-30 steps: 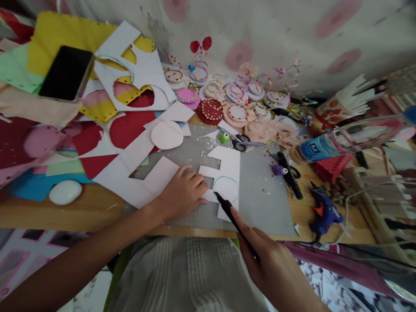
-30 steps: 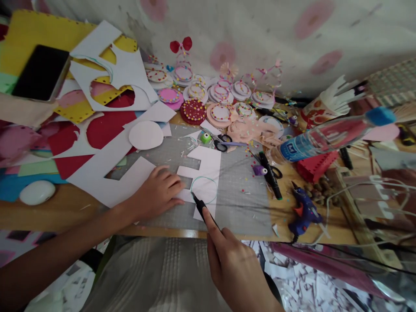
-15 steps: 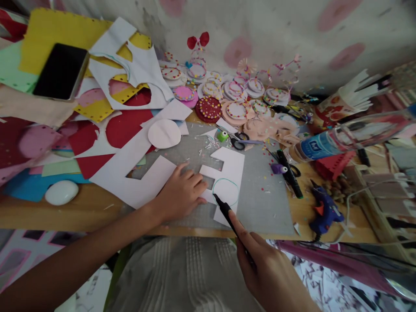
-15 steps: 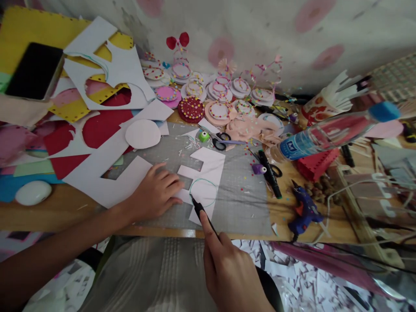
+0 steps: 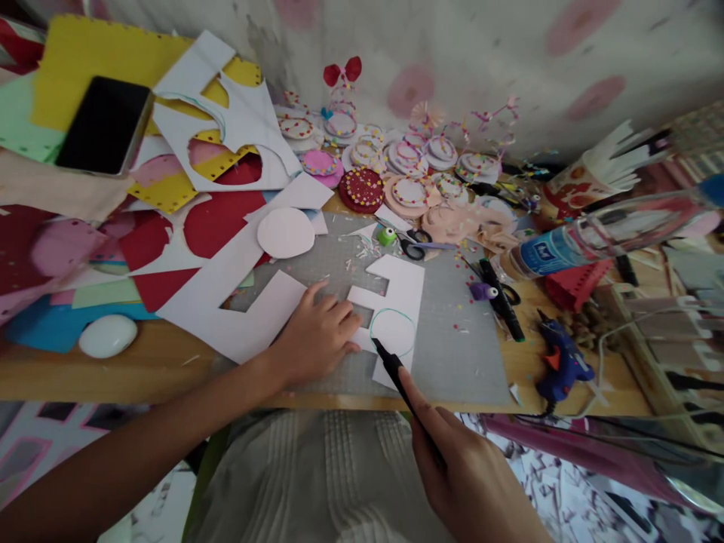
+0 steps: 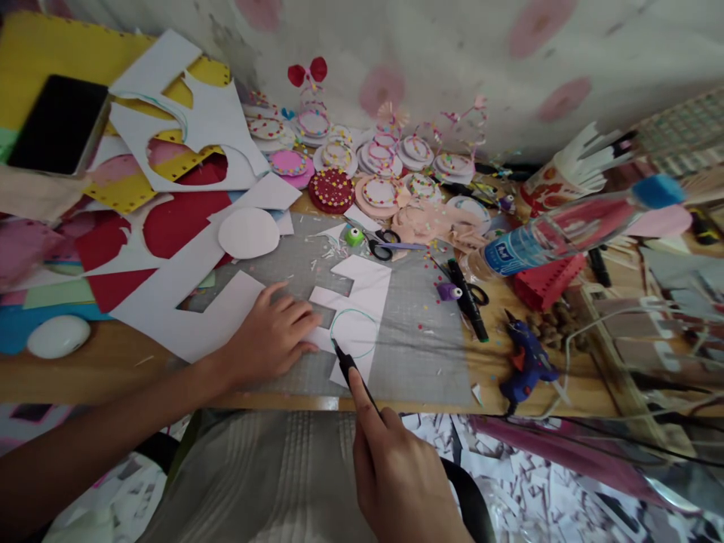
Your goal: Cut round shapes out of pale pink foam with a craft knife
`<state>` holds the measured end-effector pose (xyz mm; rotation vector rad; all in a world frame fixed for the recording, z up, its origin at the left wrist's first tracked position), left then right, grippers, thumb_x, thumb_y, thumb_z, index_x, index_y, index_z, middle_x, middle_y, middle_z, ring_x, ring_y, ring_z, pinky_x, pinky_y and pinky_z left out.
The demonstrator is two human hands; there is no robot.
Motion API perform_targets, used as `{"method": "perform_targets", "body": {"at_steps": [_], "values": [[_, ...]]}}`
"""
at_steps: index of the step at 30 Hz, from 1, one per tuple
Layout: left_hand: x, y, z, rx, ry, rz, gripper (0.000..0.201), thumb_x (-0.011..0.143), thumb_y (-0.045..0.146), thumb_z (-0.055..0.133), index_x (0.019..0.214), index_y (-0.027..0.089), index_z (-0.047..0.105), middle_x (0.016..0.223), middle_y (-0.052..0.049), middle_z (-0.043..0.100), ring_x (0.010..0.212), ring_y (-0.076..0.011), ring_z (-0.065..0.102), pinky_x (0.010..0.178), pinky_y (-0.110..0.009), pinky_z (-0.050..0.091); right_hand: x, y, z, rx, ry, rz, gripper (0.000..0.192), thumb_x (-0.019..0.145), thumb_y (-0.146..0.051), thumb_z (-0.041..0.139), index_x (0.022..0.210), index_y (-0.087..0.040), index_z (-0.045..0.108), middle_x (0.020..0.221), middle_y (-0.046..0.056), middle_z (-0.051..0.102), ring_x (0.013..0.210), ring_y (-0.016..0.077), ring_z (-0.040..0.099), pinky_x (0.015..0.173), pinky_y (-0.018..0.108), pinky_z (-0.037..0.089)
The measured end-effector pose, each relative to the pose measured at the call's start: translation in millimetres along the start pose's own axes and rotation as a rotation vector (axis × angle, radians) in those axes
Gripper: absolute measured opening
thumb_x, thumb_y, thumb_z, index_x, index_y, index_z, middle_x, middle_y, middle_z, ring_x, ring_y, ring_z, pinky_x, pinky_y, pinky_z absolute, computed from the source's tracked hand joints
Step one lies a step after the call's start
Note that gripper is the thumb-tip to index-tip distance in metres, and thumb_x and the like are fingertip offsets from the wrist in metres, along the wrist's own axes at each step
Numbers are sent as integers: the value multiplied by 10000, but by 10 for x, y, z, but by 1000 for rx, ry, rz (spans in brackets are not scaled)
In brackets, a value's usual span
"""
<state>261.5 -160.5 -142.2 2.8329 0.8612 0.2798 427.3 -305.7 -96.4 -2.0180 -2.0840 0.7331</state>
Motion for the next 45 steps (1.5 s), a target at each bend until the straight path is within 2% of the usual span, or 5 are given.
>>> {"method": "perform_targets", "body": {"at_steps": [15, 20, 31, 40, 45], "values": [[-1, 3, 8, 7, 28, -23, 267, 886, 402, 595, 999, 162, 628, 967, -70, 642, 917, -267, 581, 1053, -597, 315, -64, 77, 24, -43, 5, -83, 583, 955, -169, 340, 1530, -209, 253, 882, 58, 721, 615, 160, 706, 524, 217, 557], [1, -1, 15, 20, 28, -11, 280, 872, 402, 615, 1013, 160, 630, 956, -69, 638, 914, -266, 584, 1067, -598, 306, -80, 171, 5, -140, 0, -136, 574, 971, -183, 332, 1534, -193, 223, 692, -3, 625, 482, 165, 642, 435, 239, 510], [-3, 2, 19, 46, 14, -8, 284, 856, 409, 632, 1004, 166, 641, 968, -76, 634, 913, -266, 581, 1086, -598, 296, -94, 238, -71, -246, 7, -251, 572, 969, -162, 318, 1531, -185, 216, 674, -16, 590, 444, 139, 611, 384, 219, 451], [4, -19, 17, 58, -13, 28, 282, 870, 403, 613, 1022, 167, 641, 958, -72, 632, 893, -248, 572, 1102, -605, 277, -104, 425, -109, -541, -25, -368, 864, 757, -1, 374, 1559, -193, 113, 679, -22, 548, 400, 112, 531, 341, 224, 347], [19, -11, -16, 66, -46, 52, 266, 890, 398, 581, 1035, 179, 628, 963, -59, 624, 885, -244, 564, 1102, -603, 279, 1, 446, -244, -551, -17, -451, 864, 761, 13, 358, 1559, -198, 101, 647, -37, 516, 400, 110, 535, 358, 236, 340]]}}
Point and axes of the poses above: each hand's wrist, its own x-axis towards the middle knuckle, its own z-axis out of the palm, y = z × x, the point moved 3 cm from there along x, towards the middle knuckle
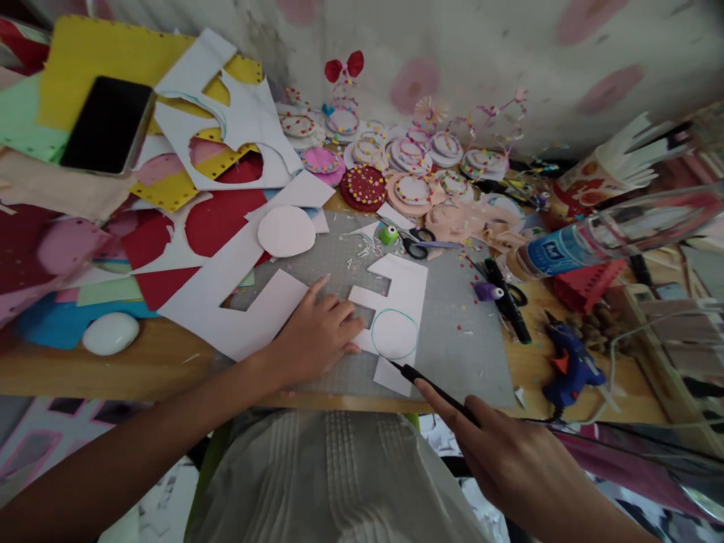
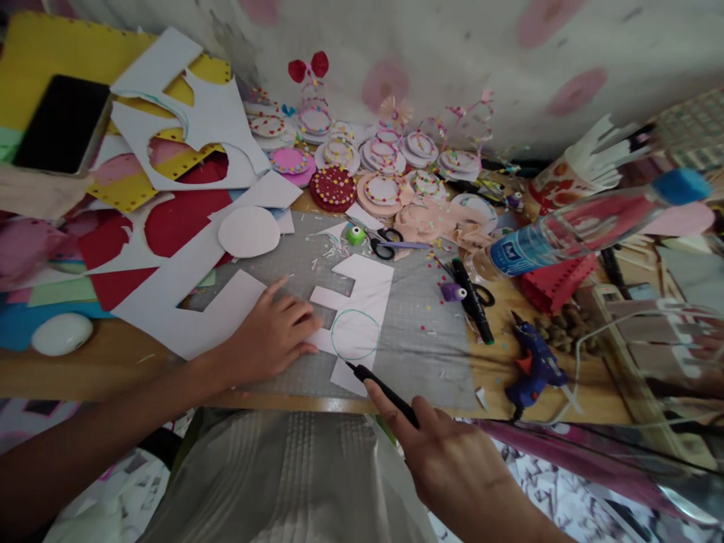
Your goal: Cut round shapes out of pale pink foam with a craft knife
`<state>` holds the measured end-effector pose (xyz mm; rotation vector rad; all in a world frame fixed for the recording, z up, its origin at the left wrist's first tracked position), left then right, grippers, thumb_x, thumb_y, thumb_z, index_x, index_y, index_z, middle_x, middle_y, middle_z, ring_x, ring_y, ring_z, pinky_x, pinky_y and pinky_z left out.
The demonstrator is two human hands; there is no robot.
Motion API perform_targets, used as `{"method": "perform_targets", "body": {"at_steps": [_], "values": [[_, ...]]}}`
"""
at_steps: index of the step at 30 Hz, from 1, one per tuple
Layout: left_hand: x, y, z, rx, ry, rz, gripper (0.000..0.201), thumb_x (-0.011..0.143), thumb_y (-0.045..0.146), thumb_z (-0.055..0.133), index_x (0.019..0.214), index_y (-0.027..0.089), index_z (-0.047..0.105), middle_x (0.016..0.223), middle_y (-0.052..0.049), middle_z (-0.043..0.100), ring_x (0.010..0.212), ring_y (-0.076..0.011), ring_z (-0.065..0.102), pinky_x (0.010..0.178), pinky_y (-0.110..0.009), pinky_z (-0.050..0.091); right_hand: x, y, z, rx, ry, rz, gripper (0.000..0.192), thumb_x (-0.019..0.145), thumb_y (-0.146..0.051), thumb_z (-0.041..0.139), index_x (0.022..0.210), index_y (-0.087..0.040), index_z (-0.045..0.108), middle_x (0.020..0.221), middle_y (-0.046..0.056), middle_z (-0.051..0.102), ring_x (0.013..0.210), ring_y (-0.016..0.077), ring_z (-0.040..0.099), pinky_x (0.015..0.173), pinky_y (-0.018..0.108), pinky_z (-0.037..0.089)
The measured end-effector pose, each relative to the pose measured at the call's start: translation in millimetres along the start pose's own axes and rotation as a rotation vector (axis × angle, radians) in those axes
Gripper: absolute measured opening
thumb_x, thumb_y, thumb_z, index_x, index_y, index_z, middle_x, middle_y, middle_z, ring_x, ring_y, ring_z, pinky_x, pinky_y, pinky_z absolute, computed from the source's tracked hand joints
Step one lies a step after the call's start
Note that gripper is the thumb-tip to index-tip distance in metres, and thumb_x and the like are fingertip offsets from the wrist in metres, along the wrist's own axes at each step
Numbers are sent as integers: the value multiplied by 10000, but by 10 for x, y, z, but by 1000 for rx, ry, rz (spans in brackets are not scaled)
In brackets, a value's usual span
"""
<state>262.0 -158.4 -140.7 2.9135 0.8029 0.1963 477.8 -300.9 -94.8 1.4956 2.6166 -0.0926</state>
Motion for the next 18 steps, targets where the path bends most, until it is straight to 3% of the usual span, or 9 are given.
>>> {"method": "perform_targets", "body": {"at_steps": [18], "values": [[18, 0, 7, 0, 15, 12, 242, 872, 391, 620, 1014, 196, 619, 948, -43, 624, 878, -238, 564, 1093, -595, 302, 1, 316, -84, 64, -36, -68, 812, 809, -11, 375, 1549, -270, 163, 716, -21, 594, 458, 134, 589, 410, 239, 426]]}}
Point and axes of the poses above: each hand's wrist, its own x-axis towards the middle knuckle, its own z-axis out of the palm, y = z × x, the point moved 3 cm from there along x, towards the middle knuckle
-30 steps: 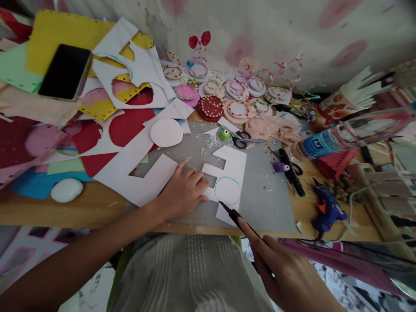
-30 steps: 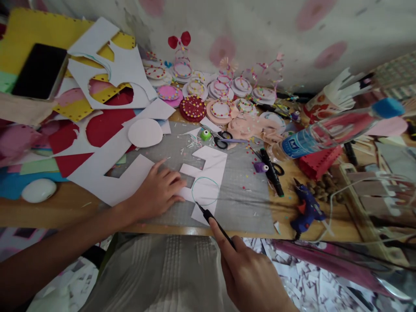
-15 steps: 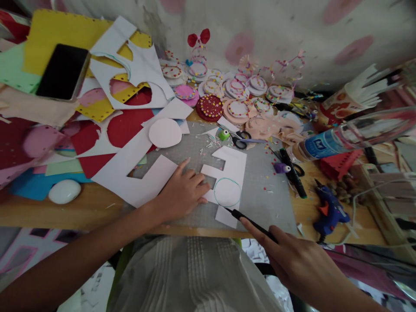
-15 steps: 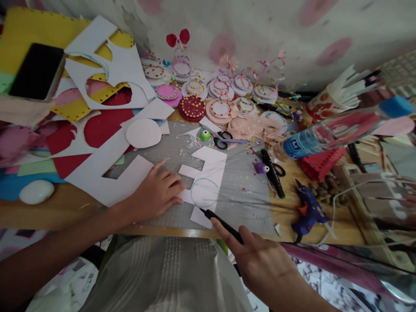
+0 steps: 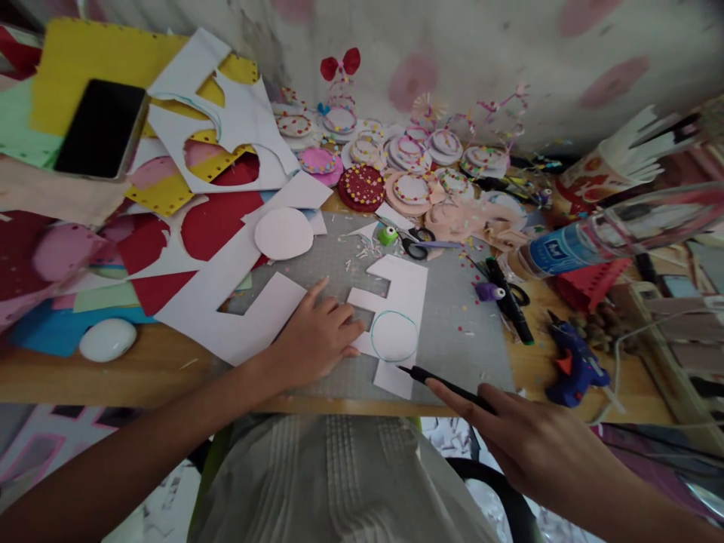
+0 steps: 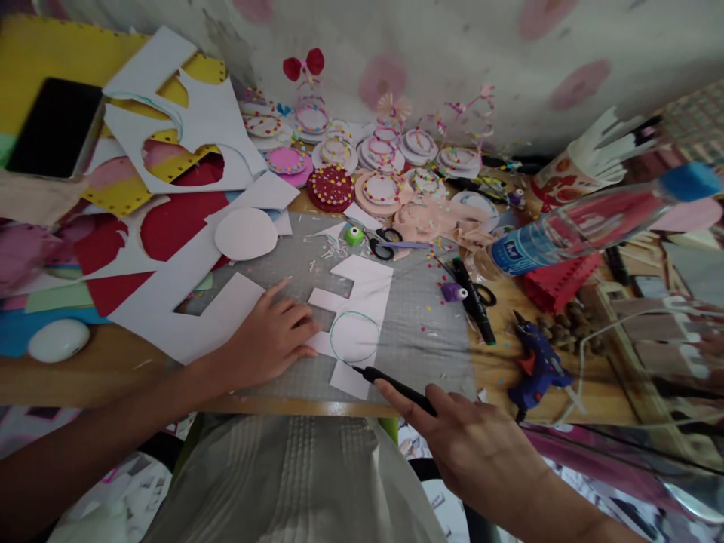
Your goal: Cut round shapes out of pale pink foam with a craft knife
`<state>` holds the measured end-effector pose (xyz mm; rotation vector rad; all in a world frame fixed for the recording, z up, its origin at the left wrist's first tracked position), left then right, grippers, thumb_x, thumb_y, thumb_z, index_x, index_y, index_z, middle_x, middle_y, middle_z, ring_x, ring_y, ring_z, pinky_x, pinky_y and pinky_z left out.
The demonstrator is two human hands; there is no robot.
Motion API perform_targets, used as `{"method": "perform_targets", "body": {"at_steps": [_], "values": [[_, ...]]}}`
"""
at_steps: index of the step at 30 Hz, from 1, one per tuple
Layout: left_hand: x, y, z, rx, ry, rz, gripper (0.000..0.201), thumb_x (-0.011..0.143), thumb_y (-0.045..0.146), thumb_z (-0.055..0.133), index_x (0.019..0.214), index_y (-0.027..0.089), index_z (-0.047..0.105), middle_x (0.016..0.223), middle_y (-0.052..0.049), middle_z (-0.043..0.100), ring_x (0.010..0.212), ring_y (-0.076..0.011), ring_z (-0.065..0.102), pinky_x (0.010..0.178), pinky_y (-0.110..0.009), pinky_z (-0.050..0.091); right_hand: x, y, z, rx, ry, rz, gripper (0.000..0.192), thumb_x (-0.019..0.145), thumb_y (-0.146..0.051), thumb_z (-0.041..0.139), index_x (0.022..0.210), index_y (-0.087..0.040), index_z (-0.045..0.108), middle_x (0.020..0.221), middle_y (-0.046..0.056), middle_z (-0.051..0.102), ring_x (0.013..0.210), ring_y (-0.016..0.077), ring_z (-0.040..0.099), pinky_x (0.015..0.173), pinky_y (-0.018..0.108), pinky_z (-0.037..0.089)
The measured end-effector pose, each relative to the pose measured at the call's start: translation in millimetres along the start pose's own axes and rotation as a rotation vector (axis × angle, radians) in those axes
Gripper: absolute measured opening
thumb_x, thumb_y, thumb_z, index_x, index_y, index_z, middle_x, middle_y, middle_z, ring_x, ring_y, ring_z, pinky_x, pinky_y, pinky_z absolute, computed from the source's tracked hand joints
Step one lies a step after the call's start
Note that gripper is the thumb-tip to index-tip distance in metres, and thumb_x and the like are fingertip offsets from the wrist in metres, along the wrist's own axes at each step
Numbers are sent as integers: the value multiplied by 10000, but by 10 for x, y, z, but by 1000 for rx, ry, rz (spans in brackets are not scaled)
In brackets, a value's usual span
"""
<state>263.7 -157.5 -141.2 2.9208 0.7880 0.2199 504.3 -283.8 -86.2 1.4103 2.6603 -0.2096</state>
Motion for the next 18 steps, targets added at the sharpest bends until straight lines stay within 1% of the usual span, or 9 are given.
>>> {"method": "perform_targets", "body": {"at_steps": [2, 5, 7, 10, 12, 14, 16, 18], "values": [[-6, -11, 8, -11, 10, -11, 241, 869, 388, 625, 1010, 194, 618, 949, -42, 629, 876, -237, 563, 1093, -594, 301, -22, 31, -60, 61, -4, 6, 739, 844, -37, 377, 1531, -273, 242, 705, -15, 615, 475, 142, 610, 410, 238, 455], [-16, -34, 38, -41, 24, -32, 259, 850, 396, 653, 990, 182, 615, 949, -45, 640, 869, -232, 561, 1101, -587, 293, -106, 77, -170, 181, 33, 91, 607, 918, -114, 382, 1499, -282, 338, 727, 2, 677, 525, 149, 664, 435, 222, 510], [-15, -44, 52, -59, 30, -44, 285, 843, 413, 662, 982, 169, 611, 954, -51, 644, 875, -230, 563, 1114, -583, 276, -180, 86, -225, 268, 100, 187, 569, 947, -173, 400, 1502, -282, 338, 866, 30, 739, 647, 172, 721, 497, 220, 560], [1, -26, 20, -93, 31, -41, 305, 858, 451, 633, 939, 158, 606, 935, -55, 643, 891, -231, 571, 1133, -578, 249, -260, 35, -223, 388, 176, 306, 575, 948, -249, 462, 1505, -302, 330, 1109, 42, 731, 853, 214, 741, 634, 244, 614], [7, 6, -58, -134, 31, -31, 324, 876, 479, 598, 906, 156, 600, 910, -53, 640, 893, -229, 577, 1133, -566, 256, -272, -14, -185, 440, 227, 367, 576, 944, -247, 486, 1494, -338, 342, 1228, 35, 684, 946, 217, 725, 725, 252, 619], [-9, 40, -181, -180, 51, -22, 343, 891, 497, 567, 904, 156, 596, 898, -51, 637, 896, -224, 580, 1130, -546, 269, -254, -48, -147, 475, 301, 422, 573, 940, -222, 502, 1479, -359, 362, 1304, 33, 637, 1031, 215, 696, 837, 266, 597], [-56, 62, -333, -213, 88, -18, 337, 902, 493, 553, 906, 158, 591, 890, -46, 635, 895, -215, 582, 1132, -528, 268, -217, -56, -113, 512, 376, 479, 566, 936, -209, 516, 1471, -338, 387, 1321, 46, 623, 1079, 217, 673, 925, 286, 555], [-134, 66, -481, -228, 129, -25, 312, 904, 475, 561, 905, 163, 586, 877, -36, 635, 877, -202, 583, 1134, -518, 264, -171, -50, -82, 546, 430, 524, 535, 932, -229, 530, 1454, -288, 430, 1312, 67, 630, 1114, 229, 653, 980, 310, 514]]}}
Point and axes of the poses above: each hand's wrist, its own x-axis towards the middle knuckle, its own z-axis out of the palm, y = z × x, the point moved 3 cm from there along x, towards the middle knuckle
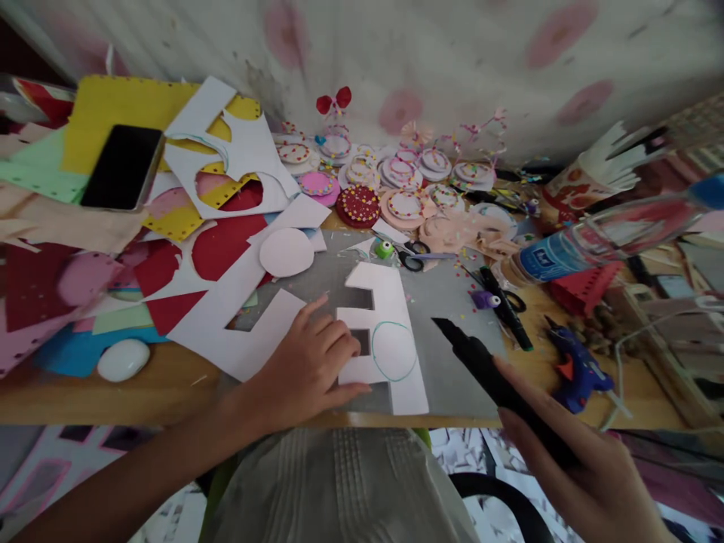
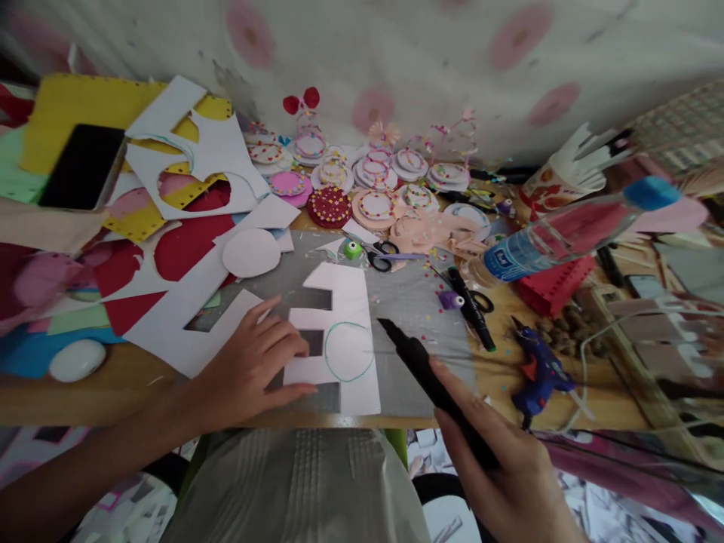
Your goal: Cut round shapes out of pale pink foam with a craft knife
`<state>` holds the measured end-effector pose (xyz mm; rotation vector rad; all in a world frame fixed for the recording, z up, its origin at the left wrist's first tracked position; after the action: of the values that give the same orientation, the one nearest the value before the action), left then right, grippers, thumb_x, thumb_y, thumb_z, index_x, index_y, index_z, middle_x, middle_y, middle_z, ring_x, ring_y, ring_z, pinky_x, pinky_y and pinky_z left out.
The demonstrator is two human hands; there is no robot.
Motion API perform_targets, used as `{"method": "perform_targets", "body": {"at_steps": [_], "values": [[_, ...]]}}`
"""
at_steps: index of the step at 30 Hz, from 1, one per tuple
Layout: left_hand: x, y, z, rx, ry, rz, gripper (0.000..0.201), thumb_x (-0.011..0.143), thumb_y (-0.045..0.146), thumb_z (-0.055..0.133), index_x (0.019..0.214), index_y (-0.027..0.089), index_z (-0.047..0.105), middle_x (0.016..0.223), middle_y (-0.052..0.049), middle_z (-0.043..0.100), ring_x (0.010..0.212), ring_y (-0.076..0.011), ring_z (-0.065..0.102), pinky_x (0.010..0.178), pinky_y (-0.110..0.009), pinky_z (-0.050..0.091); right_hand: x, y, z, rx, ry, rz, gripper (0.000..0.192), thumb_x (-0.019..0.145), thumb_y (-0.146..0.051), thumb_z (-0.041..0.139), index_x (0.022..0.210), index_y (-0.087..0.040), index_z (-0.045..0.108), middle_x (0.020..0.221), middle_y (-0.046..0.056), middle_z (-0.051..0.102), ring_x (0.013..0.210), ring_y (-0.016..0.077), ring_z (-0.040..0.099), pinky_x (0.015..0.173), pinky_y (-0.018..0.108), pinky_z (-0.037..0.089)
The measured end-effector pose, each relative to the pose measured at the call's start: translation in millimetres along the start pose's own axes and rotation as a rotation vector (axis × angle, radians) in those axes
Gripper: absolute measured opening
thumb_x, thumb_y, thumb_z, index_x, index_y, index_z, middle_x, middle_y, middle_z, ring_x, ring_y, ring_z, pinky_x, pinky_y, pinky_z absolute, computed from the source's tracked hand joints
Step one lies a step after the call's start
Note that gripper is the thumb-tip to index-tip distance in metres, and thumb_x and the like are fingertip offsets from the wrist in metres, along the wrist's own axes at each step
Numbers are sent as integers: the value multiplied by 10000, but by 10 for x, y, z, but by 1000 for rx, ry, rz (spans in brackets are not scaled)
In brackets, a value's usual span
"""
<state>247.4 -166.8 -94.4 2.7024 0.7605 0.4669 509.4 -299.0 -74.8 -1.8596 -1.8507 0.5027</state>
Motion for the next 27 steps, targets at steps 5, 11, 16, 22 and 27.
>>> {"method": "perform_targets", "body": {"at_steps": [5, 11, 16, 22, 27], "values": [[-202, 8, -190, 4, 124, -25, 257, 888, 416, 614, 890, 162, 581, 825, -17, 639, 815, -174, 586, 1086, -487, 322, 79, 23, 129, 85, -13, 71, 533, 941, -262, 519, 1465, -262, 420, 1336, 75, 613, 1200, 241, 593, 1047, 353, 449], [-255, -28, 79, 106, 275, -177, 284, 879, 445, 615, 848, 163, 593, 792, -39, 655, 784, -199, 597, 795, -402, 432, 148, -93, 219, 22, -109, -94, 533, 937, -261, 516, 1459, -229, 416, 1327, 87, 617, 1130, 221, 645, 974, 350, 512], [-144, -27, 165, 76, 170, -129, 354, 910, 487, 530, 894, 150, 639, 883, -81, 666, 823, -225, 587, 734, -385, 423, 75, -114, 222, 11, -156, -123, 543, 955, -209, 484, 1482, -267, 362, 1339, 64, 614, 1152, 187, 634, 965, 295, 519], [4, -341, 266, 113, -56, -29, 939, 764, 751, 532, 1404, 73, 417, 1518, -214, 361, 1410, -341, 299, 1153, -495, 205, 39, -143, 296, 9, -260, -103, 515, 981, -219, 441, 1484, -290, 358, 1093, 60, 716, 901, 138, 715, 765, 195, 564], [23, -525, 488, 172, -184, -71, 1176, 707, 871, 399, 1511, 38, 191, 1592, -225, 168, 1485, -324, 130, 1190, -506, 25, 173, -258, 432, -42, -319, -165, 472, 997, -225, 380, 1469, -231, 403, 810, 30, 680, 655, 126, 683, 585, 187, 530]]}}
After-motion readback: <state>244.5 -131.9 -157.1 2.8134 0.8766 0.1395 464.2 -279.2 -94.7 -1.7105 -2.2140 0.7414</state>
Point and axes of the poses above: each hand's wrist, its own x-axis towards the middle knuckle, its own z-axis out of the palm, y = z × x, the point moved 3 cm from there along x, towards the middle knuckle
